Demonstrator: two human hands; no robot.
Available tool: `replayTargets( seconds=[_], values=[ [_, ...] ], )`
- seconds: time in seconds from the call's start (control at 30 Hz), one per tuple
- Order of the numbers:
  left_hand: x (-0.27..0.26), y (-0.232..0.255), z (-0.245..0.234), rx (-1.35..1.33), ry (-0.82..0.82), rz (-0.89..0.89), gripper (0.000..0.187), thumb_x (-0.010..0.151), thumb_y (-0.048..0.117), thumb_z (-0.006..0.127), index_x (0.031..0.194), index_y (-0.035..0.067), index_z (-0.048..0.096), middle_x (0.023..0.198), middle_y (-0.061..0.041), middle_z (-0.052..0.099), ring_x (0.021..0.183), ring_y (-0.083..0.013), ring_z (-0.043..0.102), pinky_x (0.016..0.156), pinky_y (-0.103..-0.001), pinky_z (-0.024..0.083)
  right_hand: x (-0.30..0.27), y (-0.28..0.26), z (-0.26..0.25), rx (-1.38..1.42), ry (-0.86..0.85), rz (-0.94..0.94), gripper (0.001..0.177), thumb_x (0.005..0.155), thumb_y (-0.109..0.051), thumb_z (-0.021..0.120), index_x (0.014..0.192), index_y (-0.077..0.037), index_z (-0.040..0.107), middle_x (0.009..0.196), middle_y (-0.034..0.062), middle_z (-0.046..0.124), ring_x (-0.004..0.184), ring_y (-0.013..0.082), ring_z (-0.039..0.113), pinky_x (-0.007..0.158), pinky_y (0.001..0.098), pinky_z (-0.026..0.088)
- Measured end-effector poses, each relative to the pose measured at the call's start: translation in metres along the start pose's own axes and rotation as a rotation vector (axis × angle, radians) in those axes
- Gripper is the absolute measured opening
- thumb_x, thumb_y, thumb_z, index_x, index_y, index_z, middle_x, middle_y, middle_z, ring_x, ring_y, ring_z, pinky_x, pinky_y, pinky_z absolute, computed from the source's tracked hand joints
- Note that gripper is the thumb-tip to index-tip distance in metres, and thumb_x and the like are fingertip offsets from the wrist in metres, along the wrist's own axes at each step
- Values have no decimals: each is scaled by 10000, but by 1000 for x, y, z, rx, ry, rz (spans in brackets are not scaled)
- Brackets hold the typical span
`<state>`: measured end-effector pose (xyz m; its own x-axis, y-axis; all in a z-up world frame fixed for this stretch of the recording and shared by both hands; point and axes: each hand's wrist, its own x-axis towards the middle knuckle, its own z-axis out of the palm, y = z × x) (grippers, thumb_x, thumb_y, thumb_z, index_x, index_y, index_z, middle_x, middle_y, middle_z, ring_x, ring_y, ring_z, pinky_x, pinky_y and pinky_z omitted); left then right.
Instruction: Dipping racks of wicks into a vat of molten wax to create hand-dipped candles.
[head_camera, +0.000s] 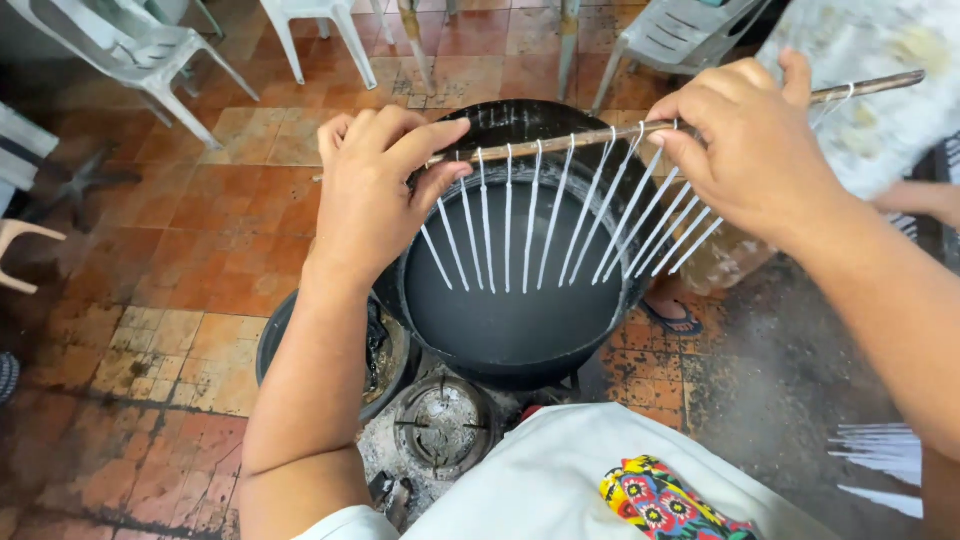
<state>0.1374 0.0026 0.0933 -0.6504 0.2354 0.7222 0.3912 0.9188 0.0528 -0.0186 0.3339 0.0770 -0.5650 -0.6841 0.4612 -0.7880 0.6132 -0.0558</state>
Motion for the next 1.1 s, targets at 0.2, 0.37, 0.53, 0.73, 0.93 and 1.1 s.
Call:
replayTargets(
  seconds=[0.2,0.37,0.53,0.73,0.93,1.1],
  values=[
    [14,47,-6,-20,65,170,92,1046,166,818,1131,174,784,977,1,609,882,-226,520,898,-441,299,-50,1,-48,-130,65,-8,181,1115,-305,678,1204,-163,746,1114,64,710,1183,373,595,1123,612,223],
    [17,90,-18,-114,35,205,186,1014,239,850,1158,140,788,1021,-10,642,955,-249,566,940,-448,298,-111,-3,-93,-192,107,38,166,1118,-286,703,1211,-161,763,1097,44,700,1176,355,589,1118,578,236],
    [9,126,-60,-24,27,207,207,1127,90,820,1275,-52,791,1137,-159,634,963,-347,534,810,-449,471,-186,-11,-149,-293,98,76,129,1124,-253,730,1200,-150,751,1089,49,718,1146,371,631,1067,533,295],
    [-4,182,-45,-126,-231,250,323,987,39,812,1290,-58,756,1142,-144,687,1000,-329,628,750,-453,532,-290,-22,-198,-373,65,247,133,1148,-263,724,1239,-179,774,1156,41,738,1180,347,637,1063,511,308],
    [9,249,-13,-294,-325,393,276,984,-73,760,1260,-58,768,1087,-108,696,908,-243,721,699,-363,556,-376,-35,-251,-266,-11,434,189,1115,-184,702,1246,-60,756,1158,79,758,1043,330,675,903,490,464],
    [28,301,14,-409,-361,518,225,1011,2,752,1229,-54,768,1045,-94,687,892,-263,686,761,-368,552,-437,-38,-277,-291,-63,612,199,1114,-203,670,1256,-81,736,1156,69,747,996,316,662,850,469,472]
  ],
)
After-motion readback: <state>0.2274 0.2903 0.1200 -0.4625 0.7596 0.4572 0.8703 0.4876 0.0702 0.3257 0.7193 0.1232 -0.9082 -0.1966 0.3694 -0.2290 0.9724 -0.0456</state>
